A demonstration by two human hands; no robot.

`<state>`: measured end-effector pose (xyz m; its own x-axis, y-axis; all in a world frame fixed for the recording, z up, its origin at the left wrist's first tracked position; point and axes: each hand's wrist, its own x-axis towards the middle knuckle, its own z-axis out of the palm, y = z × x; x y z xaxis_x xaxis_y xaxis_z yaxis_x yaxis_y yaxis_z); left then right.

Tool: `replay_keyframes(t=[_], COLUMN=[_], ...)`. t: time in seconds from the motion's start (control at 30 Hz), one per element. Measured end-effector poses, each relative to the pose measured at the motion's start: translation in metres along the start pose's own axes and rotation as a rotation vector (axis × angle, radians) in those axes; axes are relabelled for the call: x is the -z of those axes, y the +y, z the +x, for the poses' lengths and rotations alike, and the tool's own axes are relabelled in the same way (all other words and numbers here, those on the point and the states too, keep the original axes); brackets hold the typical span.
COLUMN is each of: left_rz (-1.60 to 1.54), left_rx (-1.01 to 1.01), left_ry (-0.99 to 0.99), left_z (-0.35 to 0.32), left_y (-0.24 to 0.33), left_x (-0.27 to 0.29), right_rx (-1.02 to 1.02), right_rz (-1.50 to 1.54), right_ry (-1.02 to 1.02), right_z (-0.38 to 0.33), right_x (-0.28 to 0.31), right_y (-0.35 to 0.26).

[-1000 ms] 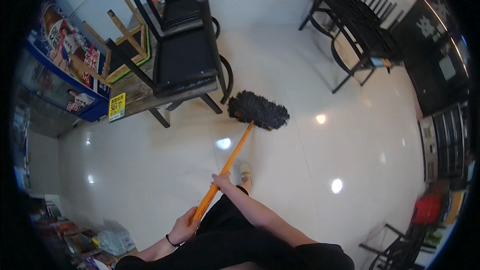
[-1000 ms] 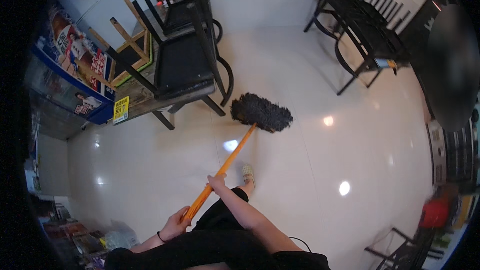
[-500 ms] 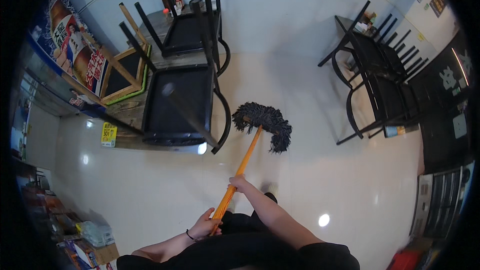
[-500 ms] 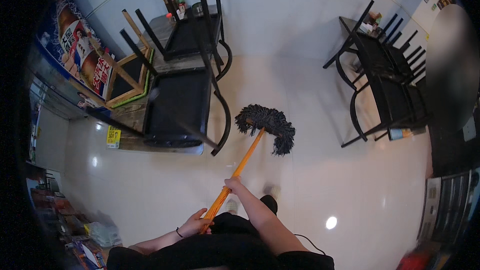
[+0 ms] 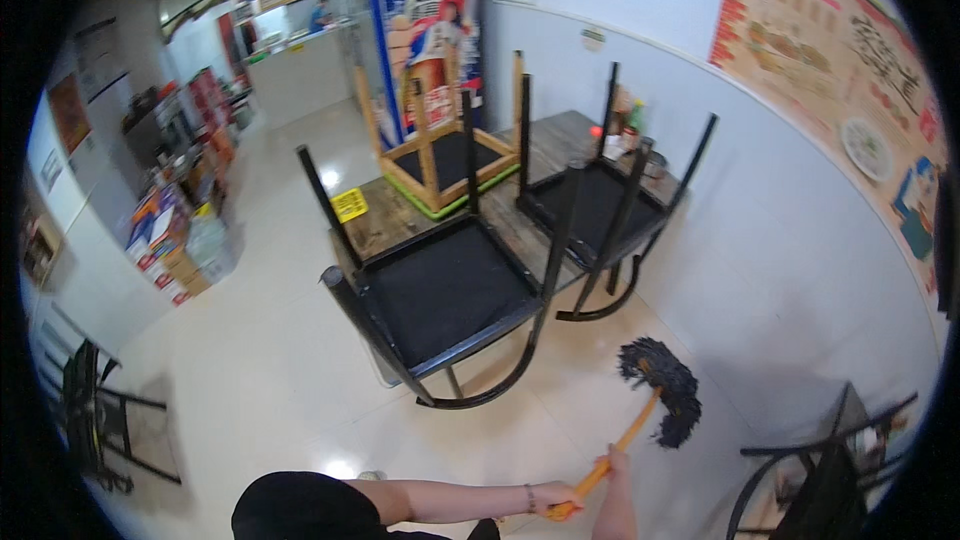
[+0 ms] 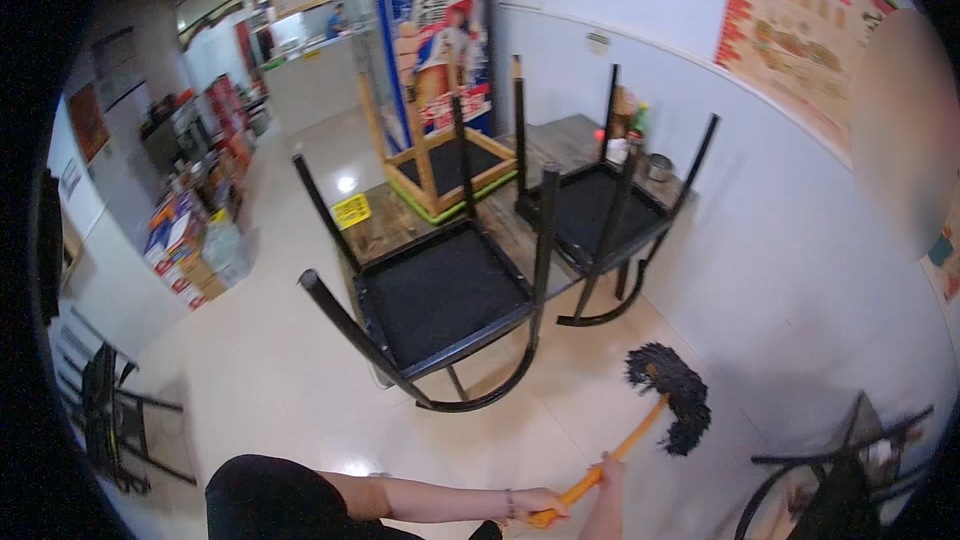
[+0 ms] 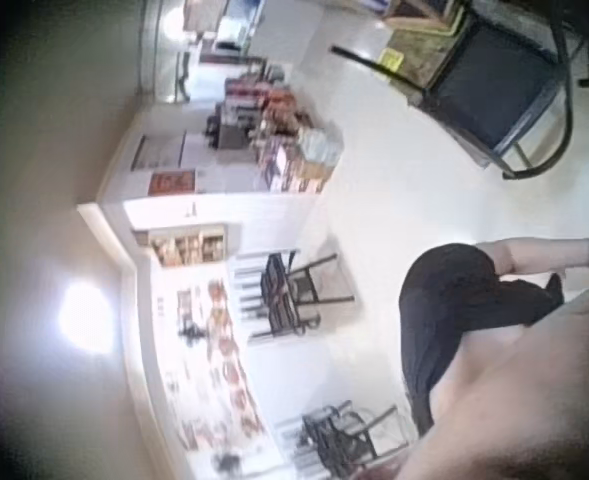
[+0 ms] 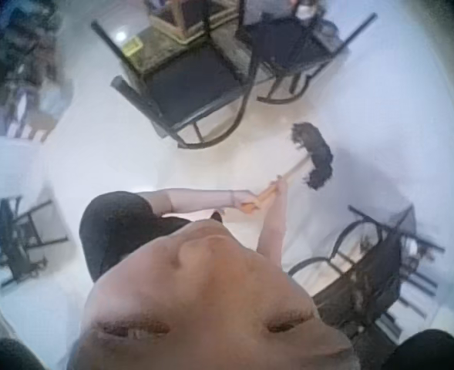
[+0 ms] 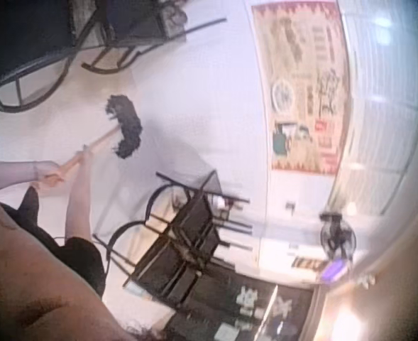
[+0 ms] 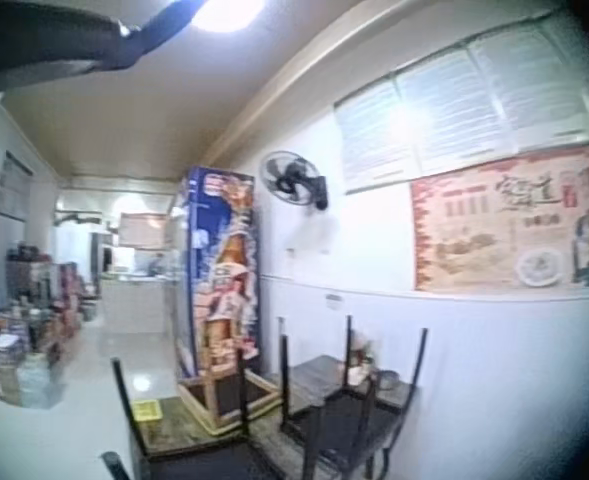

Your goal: The person mops the tiled floor of a small shop using a long-handled mop. They move systematically around stacked chairs and tables, covering the area near a beverage refrigerator and a glass door.

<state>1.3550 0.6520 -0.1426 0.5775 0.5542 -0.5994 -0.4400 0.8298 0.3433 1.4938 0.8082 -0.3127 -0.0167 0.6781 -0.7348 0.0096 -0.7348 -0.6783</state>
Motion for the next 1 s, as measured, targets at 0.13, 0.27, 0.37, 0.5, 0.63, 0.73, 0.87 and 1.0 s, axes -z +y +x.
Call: replay_keyframes(t=[0.13,0.27,0.37,0.5,0.63,0.73,0.87,1.0], left_rz=[-0.072,0.055,-0.086,-0.174,-0.271,-0.212,0.200,0.539], left_rx=[-0.020,-0.060,-0.139,-0.143,-0.120,-0.156,-0.078,-0.076], left_ry=[0.089,0.237,0.339,0.370,0.489,0.633,0.939,1.201], left_z=[0.032,-0.017,-0.070,-0.172,-0.237,-0.292,-0.372,-0.441], left_y=[0.002,-0.029,-0.085,-0.148,-0.260,-0.334,-0.378,-0.420], left_x=[-0.009,0.011,0.051,0.019,0.006,-0.030,-0.093,-0.132], right_rx=[-0.178,-0.210,-0.290,-0.361,-0.286,-0.328,-0.614,-0.726], right_rz=[-0.040,-0.012,-0.046,-0.338,-0.438,-0.291,-0.166,-0.337], right_ry=[-0.041,-0.074,-0.079,-0.220,0.002,-0.233,-0.349,-0.308], right_z=[0.023,0.023,-0.029,-0.102,-0.207,-0.289,-0.383,-0.488], right_x=[0.010,-0.002,-0.060,-0.079,-0.094,-0.081,-0.091,-0.117], right_y=[-0.021,0.030,0.083,0.163,0.239,0.292,0.326,0.345])
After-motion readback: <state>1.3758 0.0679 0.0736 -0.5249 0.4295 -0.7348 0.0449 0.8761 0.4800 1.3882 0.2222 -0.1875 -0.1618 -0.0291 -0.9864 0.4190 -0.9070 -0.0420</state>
